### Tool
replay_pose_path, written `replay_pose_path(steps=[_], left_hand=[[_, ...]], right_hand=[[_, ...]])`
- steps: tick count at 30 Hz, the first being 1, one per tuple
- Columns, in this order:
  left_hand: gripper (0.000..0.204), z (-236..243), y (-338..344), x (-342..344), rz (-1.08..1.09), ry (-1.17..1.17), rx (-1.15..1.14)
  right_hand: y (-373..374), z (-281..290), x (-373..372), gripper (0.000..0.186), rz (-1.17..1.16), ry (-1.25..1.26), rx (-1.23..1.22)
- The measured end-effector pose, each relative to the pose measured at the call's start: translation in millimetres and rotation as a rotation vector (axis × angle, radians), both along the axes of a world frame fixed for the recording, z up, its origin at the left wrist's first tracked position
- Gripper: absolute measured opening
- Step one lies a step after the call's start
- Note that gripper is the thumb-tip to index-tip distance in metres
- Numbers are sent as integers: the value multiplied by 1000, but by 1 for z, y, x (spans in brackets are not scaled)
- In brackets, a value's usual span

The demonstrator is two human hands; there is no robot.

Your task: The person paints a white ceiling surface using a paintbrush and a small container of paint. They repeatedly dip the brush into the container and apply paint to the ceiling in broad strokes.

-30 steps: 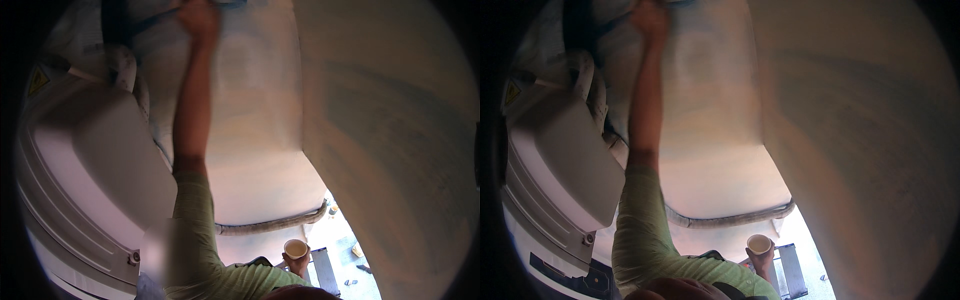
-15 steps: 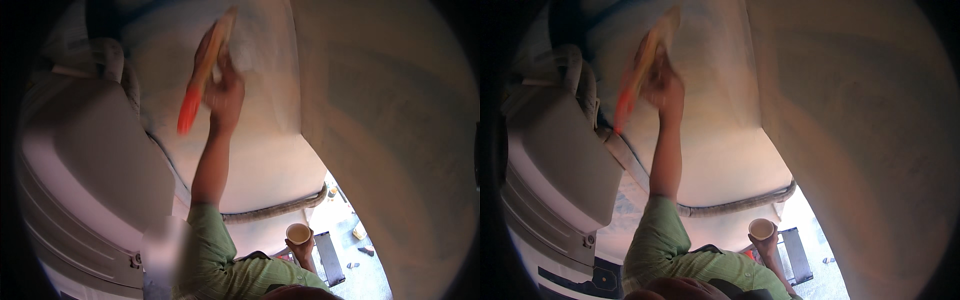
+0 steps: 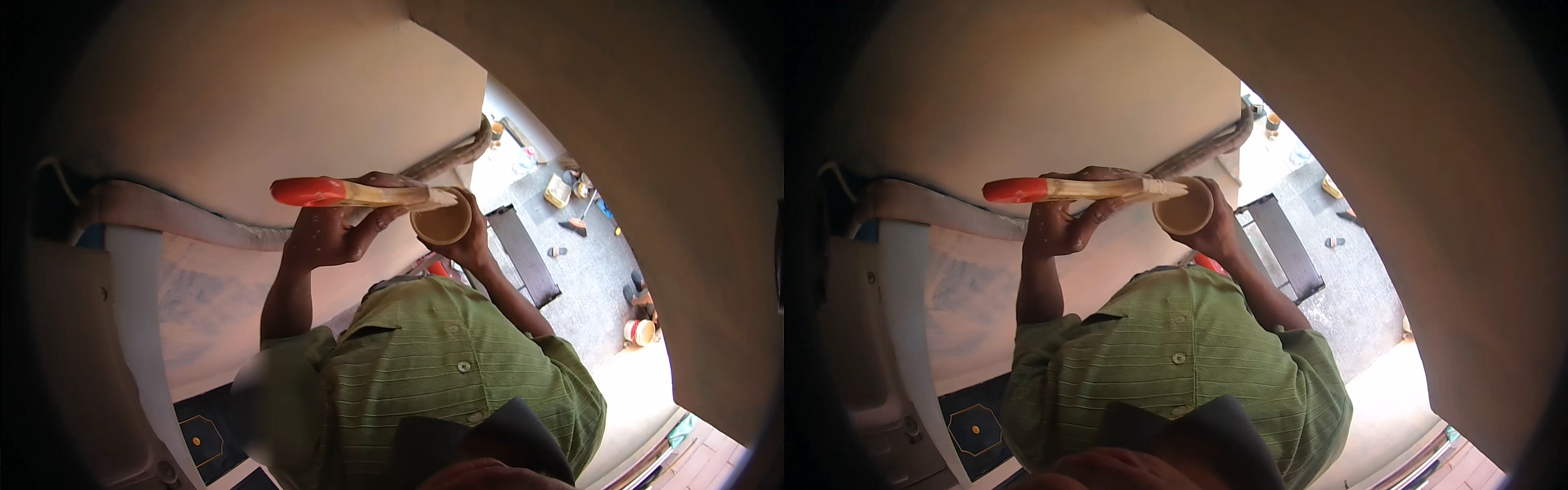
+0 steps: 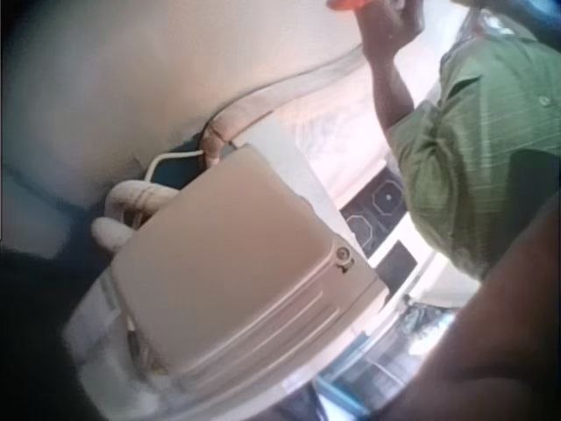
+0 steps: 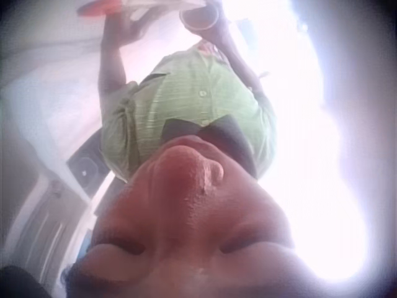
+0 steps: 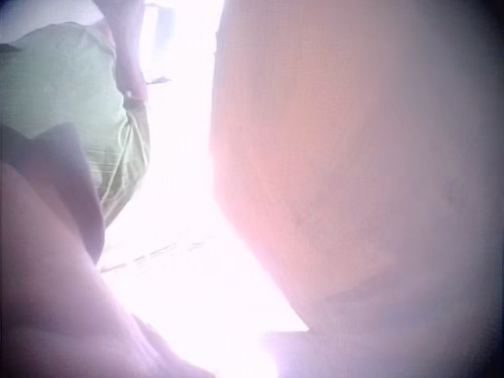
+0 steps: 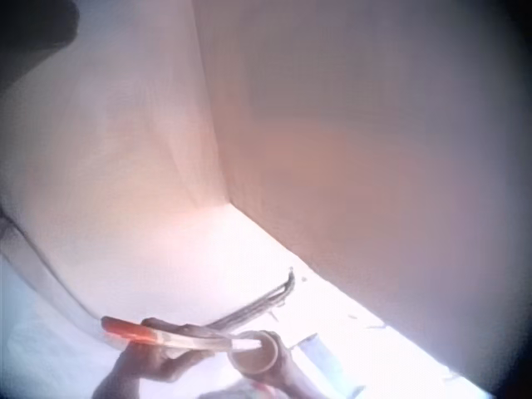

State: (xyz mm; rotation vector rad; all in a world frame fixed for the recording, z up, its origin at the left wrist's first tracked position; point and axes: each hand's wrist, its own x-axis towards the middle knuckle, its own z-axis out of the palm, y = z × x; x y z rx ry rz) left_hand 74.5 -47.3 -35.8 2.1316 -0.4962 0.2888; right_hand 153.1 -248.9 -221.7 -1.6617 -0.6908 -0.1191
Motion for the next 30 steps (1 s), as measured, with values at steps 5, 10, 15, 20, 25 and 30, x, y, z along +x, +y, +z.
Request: replay_pose_path(steps=[5, 10, 15, 20, 25, 30], left_hand=[[28, -46, 10, 18, 24, -9, 231], [30, -51, 5, 34, 50, 32, 312], [28, -42, -5, 42, -45, 11, 306], [28, -36, -3, 37, -36, -27, 386], [27, -26, 8, 34, -56, -71, 290], [27, -23, 3, 27, -149, 34, 241]], right_hand=[[6, 9, 3, 86, 31, -18, 32], [13, 13, 3, 82, 19, -106, 19], [12, 22, 1, 79, 21, -85, 24], [10, 20, 4, 84, 59, -47, 8], [12, 20, 2, 85, 35, 4, 14], [18, 24, -2, 82, -33, -5, 21]])
